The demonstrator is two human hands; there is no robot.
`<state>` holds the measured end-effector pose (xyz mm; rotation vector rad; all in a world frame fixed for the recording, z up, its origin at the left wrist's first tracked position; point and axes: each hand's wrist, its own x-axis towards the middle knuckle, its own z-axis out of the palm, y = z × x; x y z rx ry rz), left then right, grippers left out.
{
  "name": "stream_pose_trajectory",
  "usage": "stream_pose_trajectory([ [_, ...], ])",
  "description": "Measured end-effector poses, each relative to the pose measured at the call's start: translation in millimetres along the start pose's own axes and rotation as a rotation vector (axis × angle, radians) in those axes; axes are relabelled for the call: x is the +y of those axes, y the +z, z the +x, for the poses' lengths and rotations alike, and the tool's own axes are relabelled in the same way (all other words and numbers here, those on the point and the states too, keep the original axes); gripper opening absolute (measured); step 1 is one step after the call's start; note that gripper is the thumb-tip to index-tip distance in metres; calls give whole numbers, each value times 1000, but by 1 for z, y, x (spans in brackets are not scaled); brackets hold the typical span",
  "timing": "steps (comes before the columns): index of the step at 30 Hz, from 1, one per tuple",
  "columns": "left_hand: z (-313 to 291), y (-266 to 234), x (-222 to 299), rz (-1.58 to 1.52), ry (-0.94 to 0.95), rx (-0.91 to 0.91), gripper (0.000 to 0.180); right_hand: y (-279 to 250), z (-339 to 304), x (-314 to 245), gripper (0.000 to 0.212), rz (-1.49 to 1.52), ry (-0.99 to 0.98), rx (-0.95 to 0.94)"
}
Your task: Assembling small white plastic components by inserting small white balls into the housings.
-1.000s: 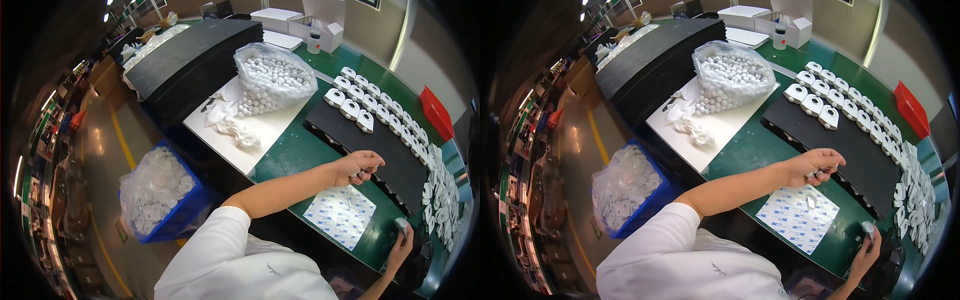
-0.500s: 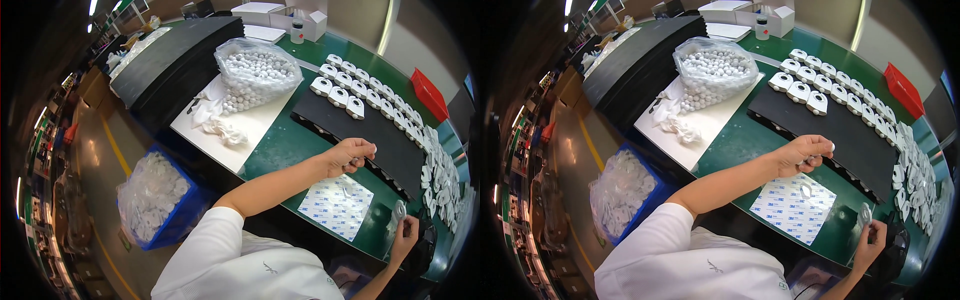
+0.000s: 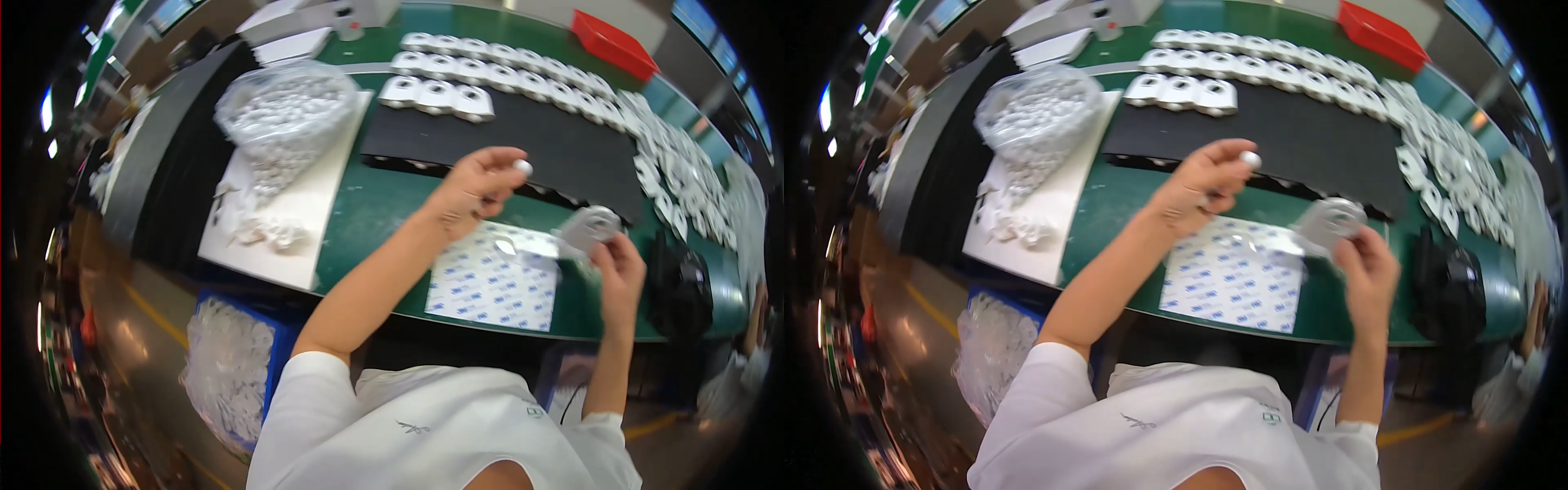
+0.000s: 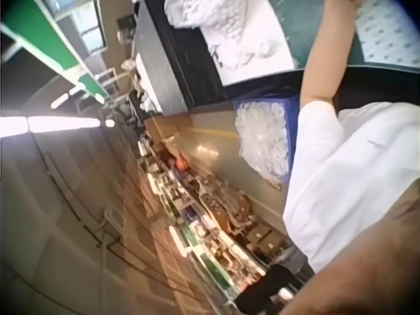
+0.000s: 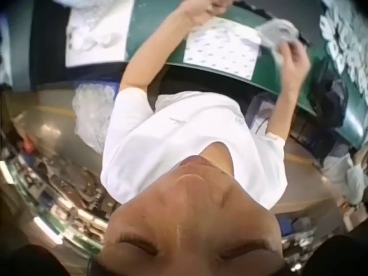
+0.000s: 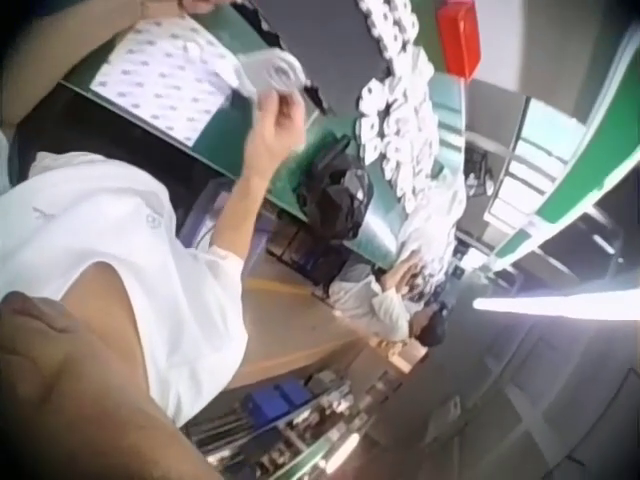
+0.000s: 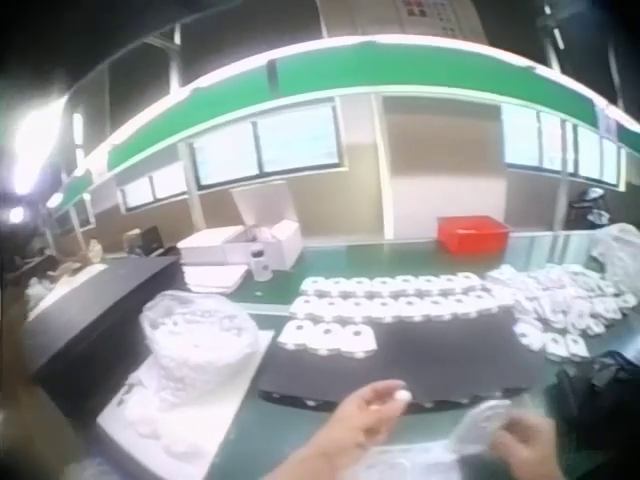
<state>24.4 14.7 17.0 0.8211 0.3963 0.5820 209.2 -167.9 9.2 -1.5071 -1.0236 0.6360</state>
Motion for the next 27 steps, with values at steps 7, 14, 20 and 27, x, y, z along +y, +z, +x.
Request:
stream_pose_trajectory([
  [7, 3, 5, -2, -78, -37, -2, 21, 45, -1, 12, 17, 276, 123, -191],
  [14, -1, 3, -5, -73, -36, -75, 25, 53, -7, 12, 14, 17, 20, -247],
  [20, 0, 1, -7, -58, -16, -70, 27, 54, -7, 8, 12, -107, -20, -228],
  [27, 2, 1, -4, -83, -25, -99, 34, 54, -7, 11, 14, -128, -75, -179],
])
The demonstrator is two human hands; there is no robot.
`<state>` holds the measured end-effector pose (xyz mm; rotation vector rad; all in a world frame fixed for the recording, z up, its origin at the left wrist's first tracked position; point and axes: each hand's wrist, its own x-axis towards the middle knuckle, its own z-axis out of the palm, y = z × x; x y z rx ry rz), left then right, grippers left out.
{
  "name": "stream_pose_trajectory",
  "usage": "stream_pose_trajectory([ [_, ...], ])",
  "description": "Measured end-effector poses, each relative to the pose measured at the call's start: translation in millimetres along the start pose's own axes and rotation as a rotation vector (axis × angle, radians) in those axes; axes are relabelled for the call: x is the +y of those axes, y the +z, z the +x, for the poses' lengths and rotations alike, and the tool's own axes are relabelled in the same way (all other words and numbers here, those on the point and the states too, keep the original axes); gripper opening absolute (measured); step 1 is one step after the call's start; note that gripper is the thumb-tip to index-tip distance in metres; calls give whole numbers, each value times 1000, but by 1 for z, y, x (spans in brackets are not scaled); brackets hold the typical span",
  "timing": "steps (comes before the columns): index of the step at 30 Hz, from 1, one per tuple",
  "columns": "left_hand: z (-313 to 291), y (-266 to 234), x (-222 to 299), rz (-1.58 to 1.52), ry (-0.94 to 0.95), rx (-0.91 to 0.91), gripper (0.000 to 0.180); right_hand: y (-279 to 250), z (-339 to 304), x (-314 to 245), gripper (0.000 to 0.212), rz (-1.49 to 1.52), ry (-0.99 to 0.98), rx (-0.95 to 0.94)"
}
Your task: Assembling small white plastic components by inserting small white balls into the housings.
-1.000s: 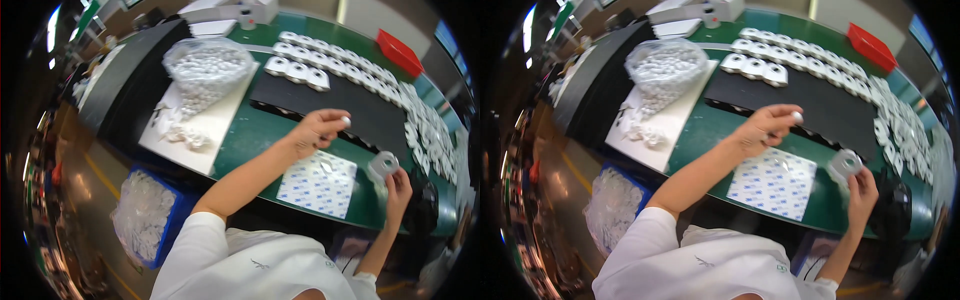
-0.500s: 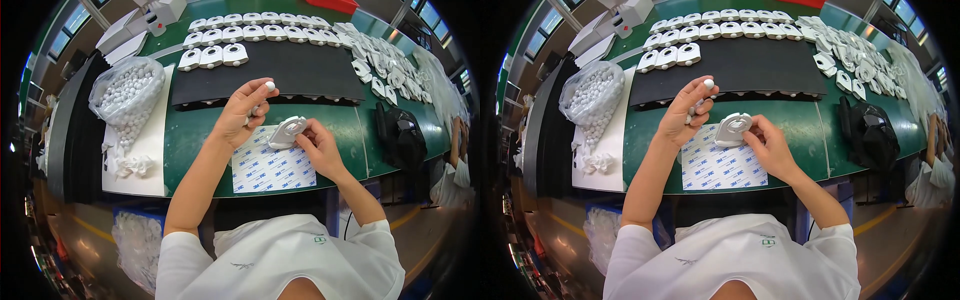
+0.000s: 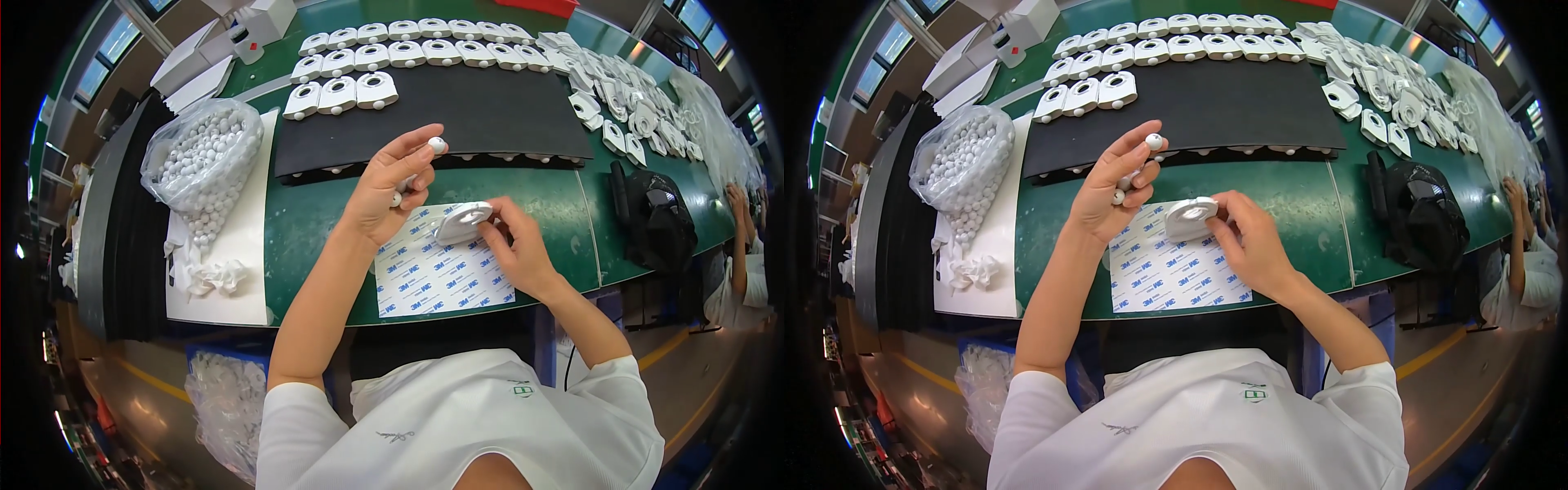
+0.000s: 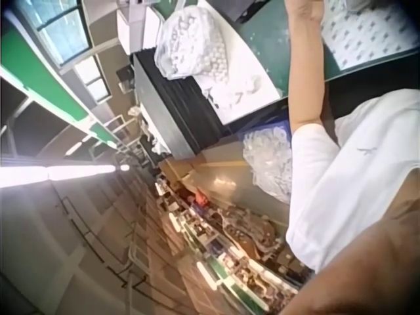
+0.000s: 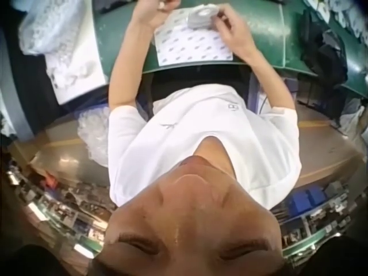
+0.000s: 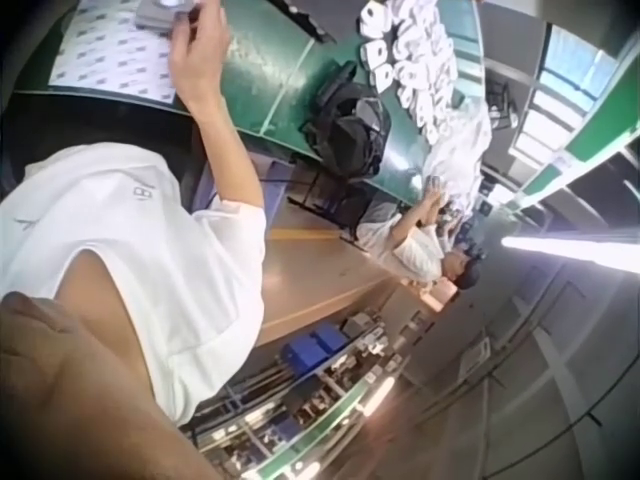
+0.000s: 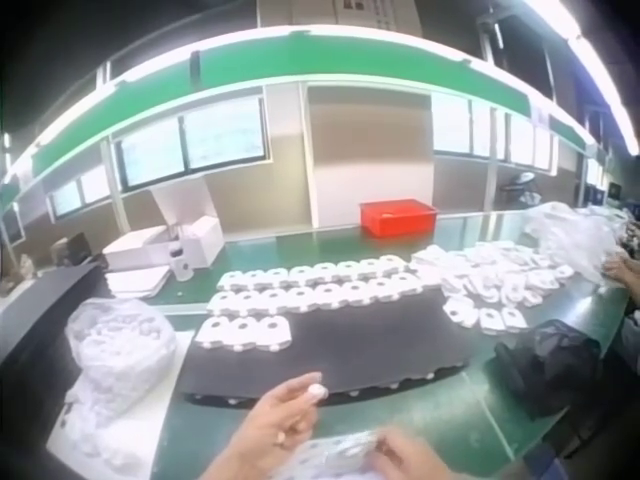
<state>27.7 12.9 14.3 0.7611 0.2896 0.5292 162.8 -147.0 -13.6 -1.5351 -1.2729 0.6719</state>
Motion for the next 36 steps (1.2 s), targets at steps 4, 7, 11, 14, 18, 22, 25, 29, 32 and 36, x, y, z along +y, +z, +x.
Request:
stream_pose_trajectory([
  [4, 1, 0, -2, 43, 4, -11, 33, 5, 0, -1, 16, -208, -227, -24],
  [7, 0, -2, -3, 75, 3, 5, 30, 4, -2, -1, 16, -76, -130, -67],
  [11, -1, 5, -2, 57, -16, 3, 26, -7, 3, -1, 12, 531, 132, -100],
  [14, -3, 7, -3, 63, -35, -12, 25, -15, 5, 3, 8, 865, 219, -123],
  [18, -5, 5, -5, 118, -35, -35, 26, -24, 12, -2, 9, 1102, 235, -173],
  [22, -4, 2, -7, 139, -41, -44, 28, -37, 23, -5, 20, 885, 61, -153],
  [25, -3, 2, -6, 143, -61, -35, 27, -49, 33, -6, 20, 510, -298, -129],
  [29, -3, 4, -4, 89, -58, 1, 26, -61, 42, -25, 25, -377, -837, -63],
  [32, -3, 7, -3, 77, -56, 13, 26, -60, 45, -24, 25, -457, -919, -46],
  [36, -3, 9, -4, 81, -52, 23, 28, -57, 53, -21, 25, -378, -891, -59],
])
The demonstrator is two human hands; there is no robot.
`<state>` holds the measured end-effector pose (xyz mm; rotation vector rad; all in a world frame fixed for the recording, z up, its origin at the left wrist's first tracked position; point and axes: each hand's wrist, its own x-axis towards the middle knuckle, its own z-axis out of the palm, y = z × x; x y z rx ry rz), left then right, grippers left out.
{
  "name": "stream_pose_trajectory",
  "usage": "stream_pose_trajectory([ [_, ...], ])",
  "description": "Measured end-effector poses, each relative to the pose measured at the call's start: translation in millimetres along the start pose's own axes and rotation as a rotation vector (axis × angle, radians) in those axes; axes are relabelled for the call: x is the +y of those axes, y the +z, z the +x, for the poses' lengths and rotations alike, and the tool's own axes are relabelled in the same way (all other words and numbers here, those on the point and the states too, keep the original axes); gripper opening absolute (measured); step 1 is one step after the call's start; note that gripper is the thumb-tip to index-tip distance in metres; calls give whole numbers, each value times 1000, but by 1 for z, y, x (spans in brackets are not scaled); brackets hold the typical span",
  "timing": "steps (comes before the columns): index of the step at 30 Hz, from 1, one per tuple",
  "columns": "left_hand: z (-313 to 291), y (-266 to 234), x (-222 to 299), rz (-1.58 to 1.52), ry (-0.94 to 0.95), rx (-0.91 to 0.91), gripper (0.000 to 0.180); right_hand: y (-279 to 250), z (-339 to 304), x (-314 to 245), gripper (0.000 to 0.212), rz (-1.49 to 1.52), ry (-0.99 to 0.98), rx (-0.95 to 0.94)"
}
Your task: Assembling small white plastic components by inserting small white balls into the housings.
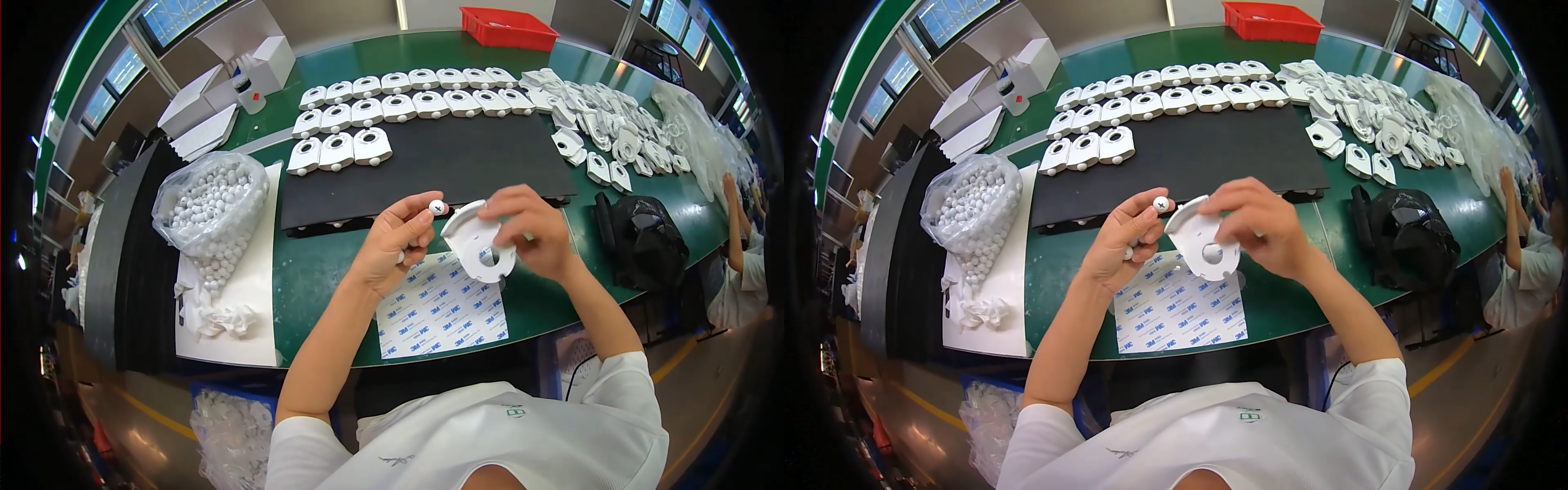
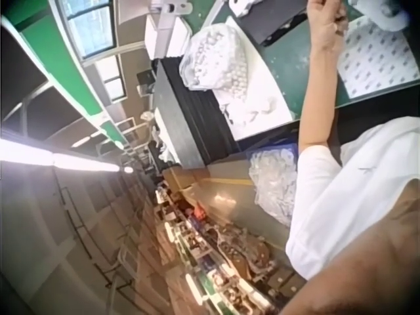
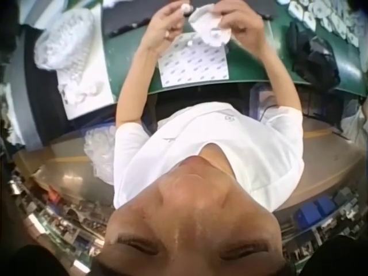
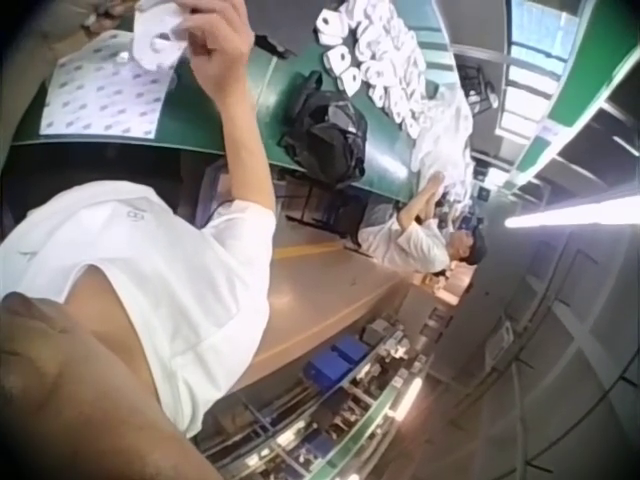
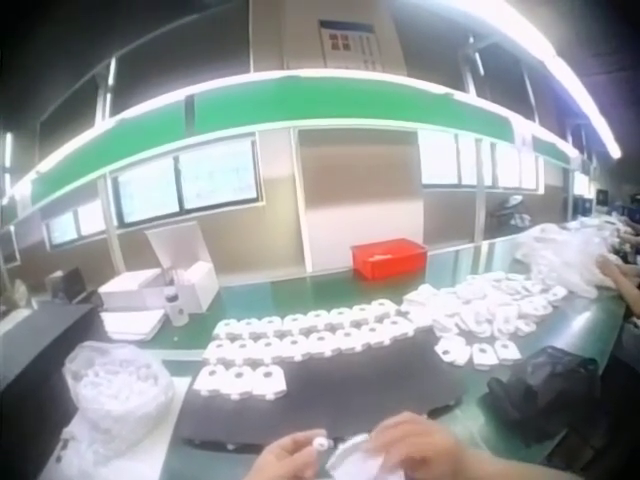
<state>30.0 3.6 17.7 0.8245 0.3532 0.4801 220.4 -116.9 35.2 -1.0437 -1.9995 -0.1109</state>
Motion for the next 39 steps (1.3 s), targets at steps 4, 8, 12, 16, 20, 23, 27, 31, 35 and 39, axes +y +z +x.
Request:
stream_pose_trajectory([
  [4, 0, -4, -2, 67, -16, -24, 27, 21, -2, 7, 12, 875, 559, 339],
  [8, 3, 0, -5, 97, -50, 38, 23, 34, -10, 12, 17, 1075, 781, 376],
  [12, 2, 1, -6, 130, -82, 45, 20, 37, -10, 11, 21, 1172, 852, 356],
  [16, 2, 1, -7, 150, -78, 28, 18, 39, -13, 12, 20, 1184, 855, 342],
  [20, 2, 2, -8, 150, -80, 34, 15, 39, -14, 12, 23, 1166, 846, 308],
  [23, 2, -2, -11, 186, -90, 0, 20, 40, -10, 7, 29, 1175, 916, 317],
  [27, 4, -9, -15, 218, -131, -75, 31, 36, -6, 6, 36, 1092, 869, 196],
  [31, 4, -6, -16, 186, -146, -39, 29, 26, 16, 9, 32, 1003, 821, 117],
  [35, 3, -8, -10, 9, -140, 70, 41, 27, 54, 43, 36, 837, 860, 113],
  [39, 6, -8, -5, -134, -191, 88, 46, 36, 72, 97, 41, 503, 958, 93],
])
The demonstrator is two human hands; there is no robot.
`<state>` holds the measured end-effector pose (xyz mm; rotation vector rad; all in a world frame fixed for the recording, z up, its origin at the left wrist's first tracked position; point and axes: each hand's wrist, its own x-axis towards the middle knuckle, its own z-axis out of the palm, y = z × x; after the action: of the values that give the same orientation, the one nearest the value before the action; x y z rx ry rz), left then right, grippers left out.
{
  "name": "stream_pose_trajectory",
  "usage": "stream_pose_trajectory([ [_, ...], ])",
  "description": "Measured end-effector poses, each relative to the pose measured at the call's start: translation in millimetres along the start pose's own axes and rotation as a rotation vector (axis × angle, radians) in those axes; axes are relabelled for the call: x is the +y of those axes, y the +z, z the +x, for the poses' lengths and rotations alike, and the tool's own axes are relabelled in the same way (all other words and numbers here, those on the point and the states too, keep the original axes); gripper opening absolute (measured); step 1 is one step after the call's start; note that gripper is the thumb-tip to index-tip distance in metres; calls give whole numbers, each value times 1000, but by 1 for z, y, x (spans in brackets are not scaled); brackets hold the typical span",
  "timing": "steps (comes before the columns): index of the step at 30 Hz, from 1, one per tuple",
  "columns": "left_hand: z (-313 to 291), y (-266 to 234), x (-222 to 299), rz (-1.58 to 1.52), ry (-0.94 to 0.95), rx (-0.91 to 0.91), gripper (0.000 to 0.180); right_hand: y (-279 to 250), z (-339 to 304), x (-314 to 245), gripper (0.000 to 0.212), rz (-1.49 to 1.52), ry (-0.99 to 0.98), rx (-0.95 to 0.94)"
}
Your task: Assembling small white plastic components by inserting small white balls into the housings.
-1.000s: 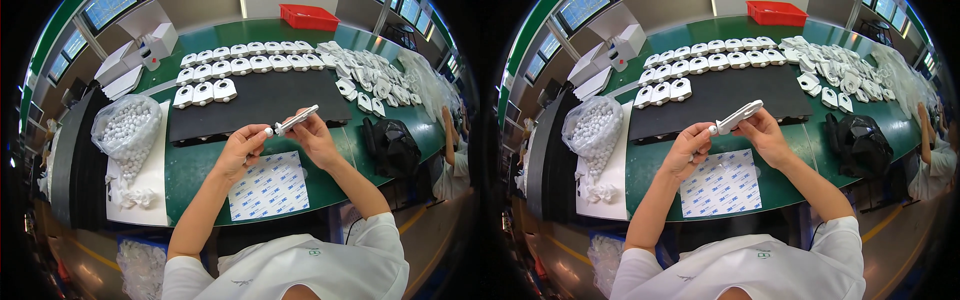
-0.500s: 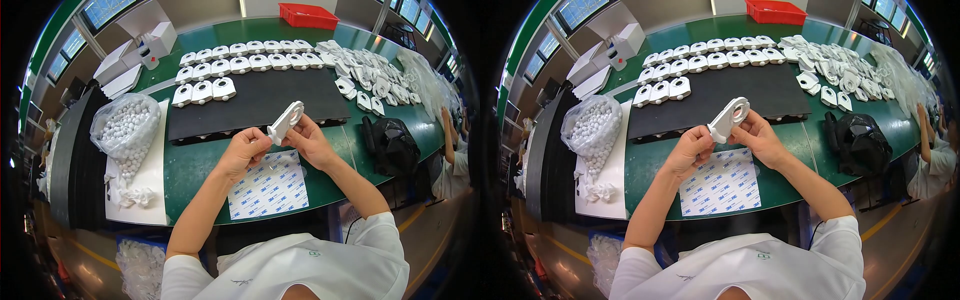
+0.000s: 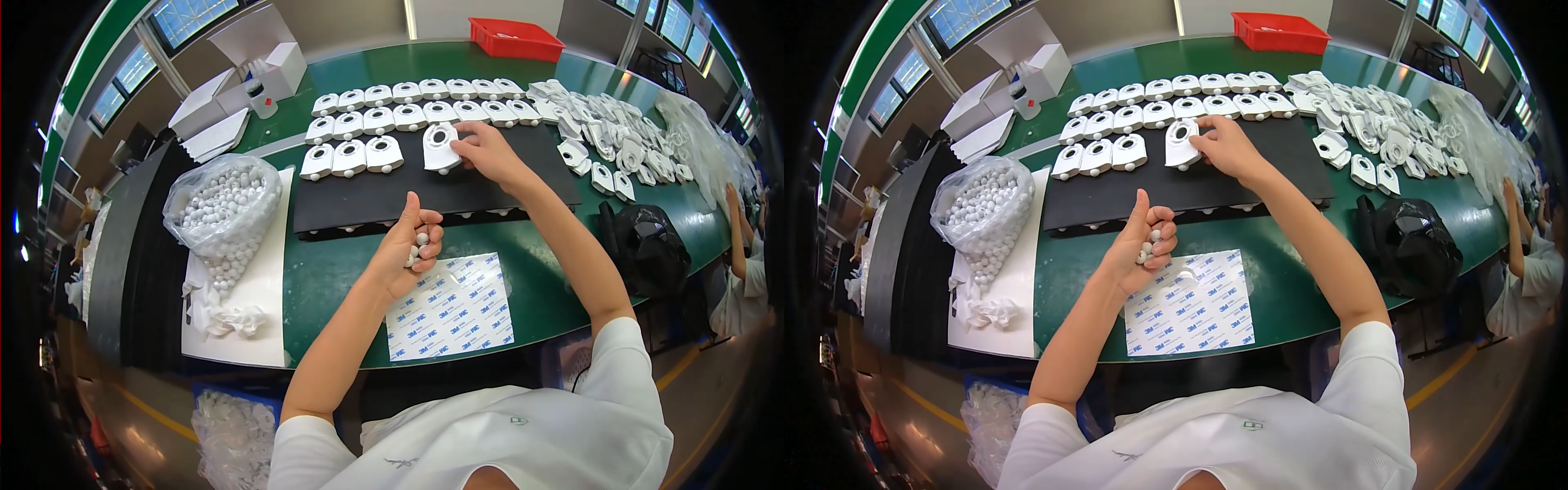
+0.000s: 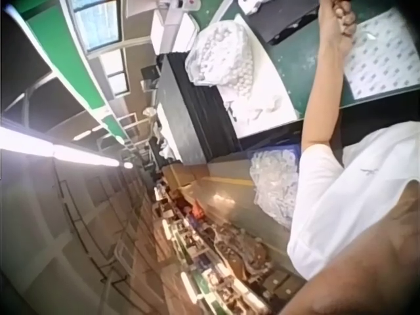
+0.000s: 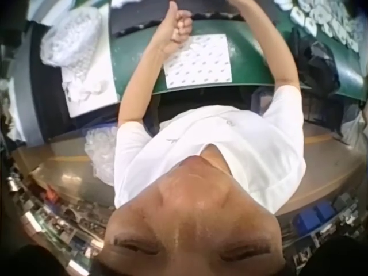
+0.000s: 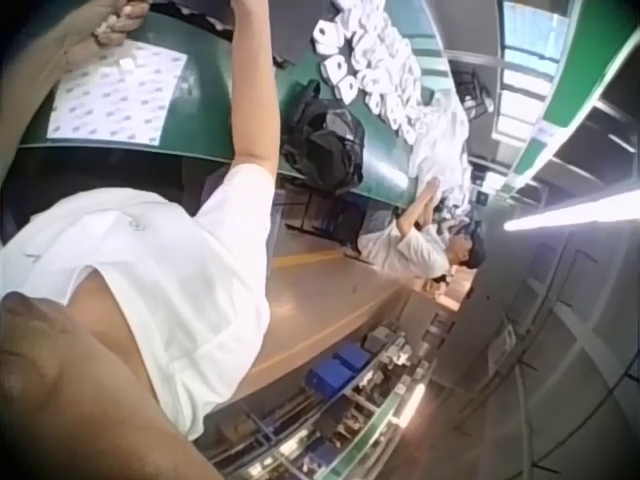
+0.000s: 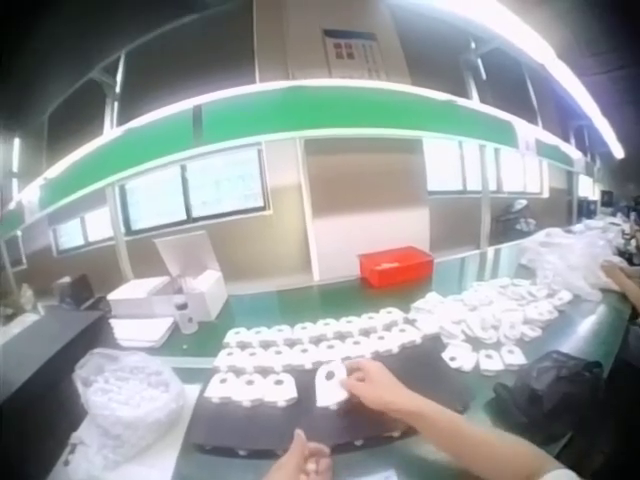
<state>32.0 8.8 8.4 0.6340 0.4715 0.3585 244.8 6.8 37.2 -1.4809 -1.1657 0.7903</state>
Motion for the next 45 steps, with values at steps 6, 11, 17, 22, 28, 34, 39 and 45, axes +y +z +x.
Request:
stream_pose_trajectory([
  [6, 0, 0, -1, -58, -41, -68, 28, 17, 43, 15, 36, -197, 140, -17],
  [11, 1, -2, -2, -64, -22, -74, 17, 19, 49, 28, 28, -204, 42, 71],
  [17, -2, -3, -1, -20, 14, -79, 20, -31, 23, 8, 25, -412, -218, 55],
  [22, -3, 8, -2, 91, 50, -96, 25, -153, 15, 18, 25, -1043, -351, 227],
  [28, -2, 2, -2, 105, 50, -57, 32, -214, -15, 36, 51, -1246, 160, -189],
  [34, -3, 0, 1, 57, 58, -110, 31, -249, -44, 62, 39, -1355, -86, -120],
  [39, -5, 4, 2, 53, 114, -145, 28, -268, -68, 57, 22, -1619, -178, 100],
  [45, -10, 0, 1, 24, 166, -121, 25, -177, -107, 5, 18, -910, -273, 371],
])
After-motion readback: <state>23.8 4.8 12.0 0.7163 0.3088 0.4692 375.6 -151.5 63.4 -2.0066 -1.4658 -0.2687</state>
